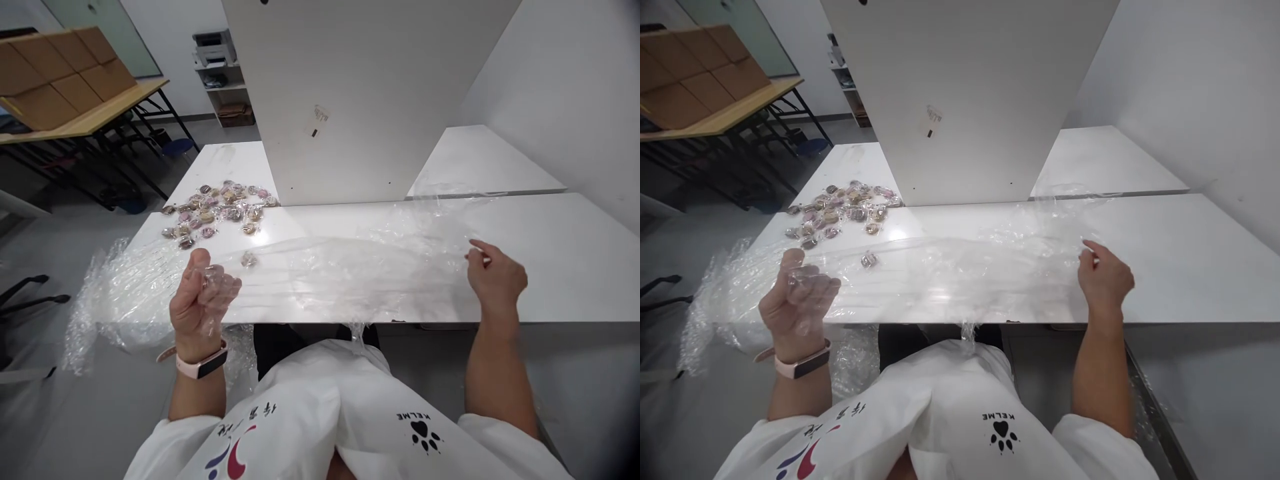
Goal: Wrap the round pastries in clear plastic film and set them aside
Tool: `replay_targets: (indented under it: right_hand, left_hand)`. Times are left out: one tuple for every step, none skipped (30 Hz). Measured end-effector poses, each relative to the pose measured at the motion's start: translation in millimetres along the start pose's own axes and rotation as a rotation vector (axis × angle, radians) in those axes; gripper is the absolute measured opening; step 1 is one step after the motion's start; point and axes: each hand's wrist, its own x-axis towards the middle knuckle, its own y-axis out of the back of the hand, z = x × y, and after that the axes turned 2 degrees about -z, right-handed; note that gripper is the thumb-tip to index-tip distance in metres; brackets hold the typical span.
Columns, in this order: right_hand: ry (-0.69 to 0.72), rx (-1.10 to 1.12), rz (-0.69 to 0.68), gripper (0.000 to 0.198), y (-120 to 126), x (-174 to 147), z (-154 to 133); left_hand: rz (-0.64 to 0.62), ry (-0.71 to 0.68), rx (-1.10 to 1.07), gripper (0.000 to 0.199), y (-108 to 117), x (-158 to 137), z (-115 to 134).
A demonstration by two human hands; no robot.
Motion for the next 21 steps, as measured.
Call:
replay_targets:
  right_hand:
    - [0.135, 0.017, -0.056, 0.030, 5.3, 7.2, -20.8]
    - [0.272, 0.080, -0.159, 0.028, 7.7, 14.5, -45.0]
    - [0.403, 0.148, -0.311, 0.028, 6.2, 20.8, -72.0]
    - [0.516, 0.199, -0.475, 0.029, 0.4, 24.4, -100.9]
    - [0.631, 0.233, -0.638, 0.030, -9.7, 24.0, -130.1]
    - [0.768, 0.266, -0.800, 0.033, -23.7, 18.8, -157.9]
    - [0.929, 0.303, -0.960, 0.036, -40.6, 8.5, -182.5]
    - [1.098, 0.307, -1.168, 0.037, -59.3, -5.7, -202.2]
    - [1.223, 0.285, -1.361, 0.035, -78.1, -22.1, -215.4]
    - [1.264, 0.249, -1.489, 0.032, -95.6, -37.9, -221.4]
    - [1.264, 0.191, -1.575, 0.033, -110.4, -50.4, -220.2]
    - [1.230, 0.135, -1.616, 0.039, -121.7, -57.2, -212.3]
    - [1.160, 0.091, -1.610, 0.044, -128.8, -57.1, -198.7]
    - [1.060, 0.056, -1.556, 0.047, -131.9, -50.0, -180.8]
    - [0.935, 0.030, -1.454, 0.049, -131.1, -37.0, -159.8]
    - [0.792, 0.012, -1.303, 0.050, -127.0, -20.1, -136.8]
    - [0.667, 0.006, -1.125, 0.051, -120.3, -1.2, -112.9]
    - [0.599, -0.011, -1.012, 0.052, -111.7, 17.4, -89.0]
    - [0.541, -0.028, -0.923, 0.053, -102.1, 34.5, -65.9]
    - [0.481, -0.046, -0.833, 0.050, -92.0, 49.0, -44.3]
    - [0.409, -0.064, -0.736, 0.044, -82.2, 60.9, -24.9]
  left_hand:
    - [-0.080, -0.019, -0.015, 0.018, -4.2, -2.8, -0.6]
    - [-0.204, -0.031, -0.044, 0.016, -10.9, -5.4, -3.4]
    - [-0.369, -0.027, -0.079, 0.015, -20.3, -8.0, -8.3]
    - [-0.566, -0.009, -0.124, 0.016, -32.1, -10.6, -14.7]
    - [-0.766, 0.027, -0.159, 0.020, -45.5, -13.3, -22.2]
    - [-0.940, 0.084, -0.169, 0.024, -59.3, -15.8, -29.8]
    - [-1.064, 0.144, -0.156, 0.028, -72.2, -18.0, -36.8]
    - [-1.145, 0.203, -0.128, 0.031, -82.6, -20.0, -42.2]
    - [-1.197, 0.248, -0.101, 0.034, -89.1, -21.7, -45.4]
    - [-1.217, 0.274, -0.080, 0.036, -90.7, -23.4, -46.2]
    - [-1.217, 0.279, -0.065, 0.036, -87.2, -25.2, -44.4]
    - [-1.193, 0.256, -0.062, 0.037, -78.8, -27.5, -40.3]
    - [-1.123, 0.212, -0.056, 0.036, -66.4, -30.3, -34.3]
    - [-1.012, 0.159, -0.041, 0.035, -51.2, -33.7, -27.1]
    - [-0.866, 0.101, -0.023, 0.031, -34.7, -37.4, -19.1]
    - [-0.718, 0.050, -0.006, 0.027, -18.3, -41.0, -11.2]
    - [-0.573, 0.005, 0.011, 0.022, -3.1, -44.1, -3.7]
    - [-0.440, -0.029, 0.025, 0.017, 10.1, -46.3, 2.9]
    - [-0.328, -0.054, 0.031, 0.014, 20.9, -47.3, 8.3]
    - [-0.226, -0.077, 0.024, 0.012, 29.0, -47.0, 12.3]
    - [-0.126, -0.094, 0.010, 0.013, 34.6, -45.4, 14.8]
